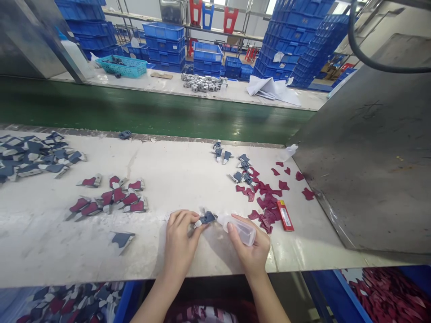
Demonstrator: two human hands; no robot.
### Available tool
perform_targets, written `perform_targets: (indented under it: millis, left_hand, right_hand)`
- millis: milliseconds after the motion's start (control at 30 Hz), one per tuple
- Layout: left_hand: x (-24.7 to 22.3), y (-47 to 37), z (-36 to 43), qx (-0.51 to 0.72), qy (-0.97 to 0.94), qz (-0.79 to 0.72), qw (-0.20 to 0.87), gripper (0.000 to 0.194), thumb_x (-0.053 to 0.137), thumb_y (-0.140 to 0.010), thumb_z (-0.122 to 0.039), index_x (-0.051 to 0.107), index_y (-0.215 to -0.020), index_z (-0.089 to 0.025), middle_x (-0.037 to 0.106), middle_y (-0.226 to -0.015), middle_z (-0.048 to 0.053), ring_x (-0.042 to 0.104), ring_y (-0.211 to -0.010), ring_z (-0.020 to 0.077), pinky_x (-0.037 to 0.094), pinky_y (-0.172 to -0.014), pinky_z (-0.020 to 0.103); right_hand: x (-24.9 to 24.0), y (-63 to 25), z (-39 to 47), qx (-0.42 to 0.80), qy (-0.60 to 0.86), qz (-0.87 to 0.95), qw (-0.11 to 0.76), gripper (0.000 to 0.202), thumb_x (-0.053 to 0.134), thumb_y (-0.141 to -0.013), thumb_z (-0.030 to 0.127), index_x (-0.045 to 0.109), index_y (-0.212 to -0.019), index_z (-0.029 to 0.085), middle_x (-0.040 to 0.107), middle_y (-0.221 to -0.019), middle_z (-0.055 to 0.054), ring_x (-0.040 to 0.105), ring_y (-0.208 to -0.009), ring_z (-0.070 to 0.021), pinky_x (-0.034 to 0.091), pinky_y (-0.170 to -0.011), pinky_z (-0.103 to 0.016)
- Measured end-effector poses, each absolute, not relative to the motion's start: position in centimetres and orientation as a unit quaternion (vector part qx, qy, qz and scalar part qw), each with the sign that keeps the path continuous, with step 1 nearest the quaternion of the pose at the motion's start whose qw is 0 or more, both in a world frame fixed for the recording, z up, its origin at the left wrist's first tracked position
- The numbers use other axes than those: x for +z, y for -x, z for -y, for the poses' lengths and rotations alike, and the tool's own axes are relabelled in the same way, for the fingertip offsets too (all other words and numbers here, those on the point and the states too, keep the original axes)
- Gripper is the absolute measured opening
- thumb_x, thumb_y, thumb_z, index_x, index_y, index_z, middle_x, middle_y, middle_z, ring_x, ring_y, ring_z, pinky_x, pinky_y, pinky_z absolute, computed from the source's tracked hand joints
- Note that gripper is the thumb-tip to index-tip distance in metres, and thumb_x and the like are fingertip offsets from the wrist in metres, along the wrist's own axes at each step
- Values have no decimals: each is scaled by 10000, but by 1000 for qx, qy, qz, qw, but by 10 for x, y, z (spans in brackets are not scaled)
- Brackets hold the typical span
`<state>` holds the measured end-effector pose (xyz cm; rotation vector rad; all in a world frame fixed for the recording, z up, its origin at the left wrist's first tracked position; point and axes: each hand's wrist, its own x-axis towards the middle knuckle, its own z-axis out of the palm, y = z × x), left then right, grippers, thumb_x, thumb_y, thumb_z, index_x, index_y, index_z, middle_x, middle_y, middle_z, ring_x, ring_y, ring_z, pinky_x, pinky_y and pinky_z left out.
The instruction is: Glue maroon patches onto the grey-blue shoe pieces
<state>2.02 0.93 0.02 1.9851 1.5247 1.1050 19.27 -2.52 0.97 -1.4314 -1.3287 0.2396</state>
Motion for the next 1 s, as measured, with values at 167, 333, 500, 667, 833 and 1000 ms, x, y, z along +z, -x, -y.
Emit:
perform_targets:
  millis: [167, 333, 500, 667, 833, 1000]
  left_hand:
    - [0, -20, -9, 395, -710, -547, 201, 148, 706, -830, -217, 566, -784, -229, 691, -883, 27, 553, -947, 261, 472, -824, 401]
    - [1, -20, -9, 397, -707, -549, 206, 163, 715, -822, -212, 557, -783, -228, 688, -884, 29, 555, -951, 262, 476, -825, 403]
    - [2, -21, -8, 396, -701, -555, 212, 153, 710, -821, -219, 564, -780, -227, 682, -888, 32, 559, -955, 263, 478, -828, 406]
    - [2, -22, -8, 394, -701, -557, 210, 173, 741, -804, -217, 570, -775, -220, 686, -885, 27, 551, -955, 253, 473, -833, 394]
    - [1, -22, -8, 398, -702, -551, 213, 164, 753, -795, -205, 590, -786, -221, 698, -891, 22, 559, -954, 251, 475, -833, 397]
    - [2, -22, -9, 403, -698, -547, 227, 141, 739, -792, -159, 613, -796, -222, 711, -897, 19, 568, -951, 250, 479, -828, 401]
  right_hand:
    - [10, -193, 26, 99, 612, 553, 557, 151, 703, -822, 271, 730, -909, 150, 751, -787, -73, 712, -624, -195, 580, -548, -274]
    - [11, -193, 27, 93, 612, 552, 559, 137, 700, -817, 259, 728, -897, 152, 747, -771, -68, 705, -604, -189, 569, -535, -269]
    - [11, -193, 30, 82, 605, 557, 563, 113, 691, -816, 243, 721, -886, 160, 739, -759, -61, 698, -602, -185, 562, -533, -270]
    - [10, -195, 33, 83, 613, 547, 565, 114, 681, -823, 260, 713, -870, 161, 725, -733, -60, 683, -586, -190, 550, -524, -277]
    - [6, -197, 35, 86, 610, 522, 590, 116, 695, -811, 258, 723, -865, 159, 730, -750, -63, 690, -600, -196, 546, -522, -269]
    - [9, -189, 36, 123, 598, 521, 596, 137, 713, -804, 264, 724, -894, 163, 738, -783, -62, 705, -644, -196, 570, -566, -266]
